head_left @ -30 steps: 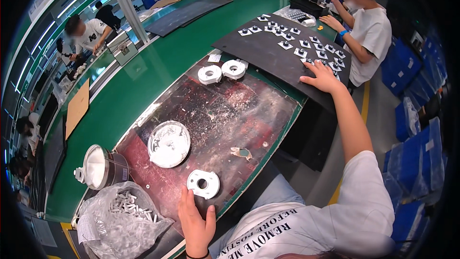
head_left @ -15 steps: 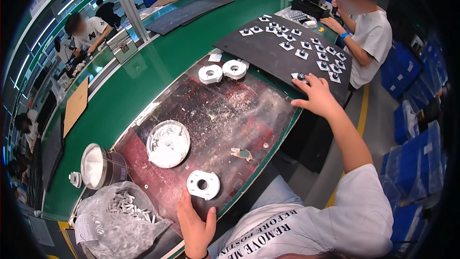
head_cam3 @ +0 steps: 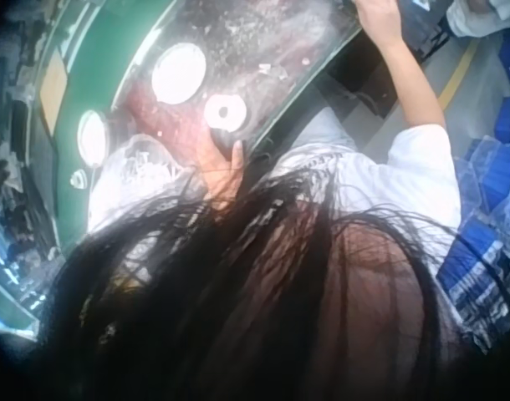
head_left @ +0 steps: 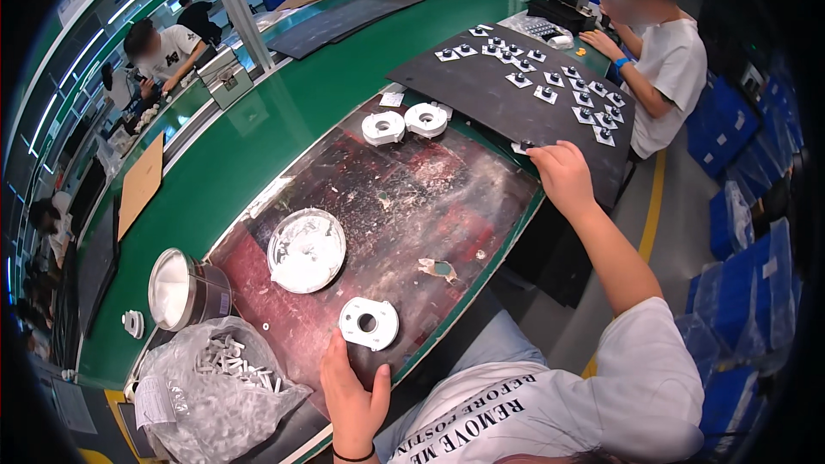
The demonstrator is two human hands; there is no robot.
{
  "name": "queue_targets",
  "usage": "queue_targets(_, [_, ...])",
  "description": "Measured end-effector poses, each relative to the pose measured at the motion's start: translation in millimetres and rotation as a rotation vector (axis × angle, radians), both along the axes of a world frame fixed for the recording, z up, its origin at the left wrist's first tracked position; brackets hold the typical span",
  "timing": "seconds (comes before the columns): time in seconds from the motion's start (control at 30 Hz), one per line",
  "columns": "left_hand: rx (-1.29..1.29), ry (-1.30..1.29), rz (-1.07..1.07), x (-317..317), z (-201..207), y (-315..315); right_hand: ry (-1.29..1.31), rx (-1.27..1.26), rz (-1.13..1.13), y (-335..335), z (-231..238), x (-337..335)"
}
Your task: The person assembles small white plastic components at a workstation. They pick up a base part, insert a small white cylindrical piece into a hole, and place the assembled unit on a black mat. The person repeats this process with multiple components throughout the clip.
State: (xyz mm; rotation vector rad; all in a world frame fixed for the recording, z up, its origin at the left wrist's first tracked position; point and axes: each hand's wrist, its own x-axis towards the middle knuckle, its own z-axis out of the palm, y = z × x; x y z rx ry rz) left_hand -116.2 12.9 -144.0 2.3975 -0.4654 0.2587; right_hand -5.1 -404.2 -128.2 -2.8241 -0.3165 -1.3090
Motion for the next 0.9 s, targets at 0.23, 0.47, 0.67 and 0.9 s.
queue_targets(0.23, [-0.024,-0.057,0.083,4,-3,0,0.670,1.202,0.552,102,23,-18])
queue_targets(0.47, [-0.090,-0.134,0.147,20,-4,-12,1.398,1.217,0.911,213,24,1])
queue_targets(0.67, [-0.119,-0.130,0.127,23,-9,-10,1.538,1.059,0.900,230,13,17])
queue_targets(0.9, [-0.096,-0.113,0.123,24,-1,-15,1.553,1.175,0.835,231,8,16])
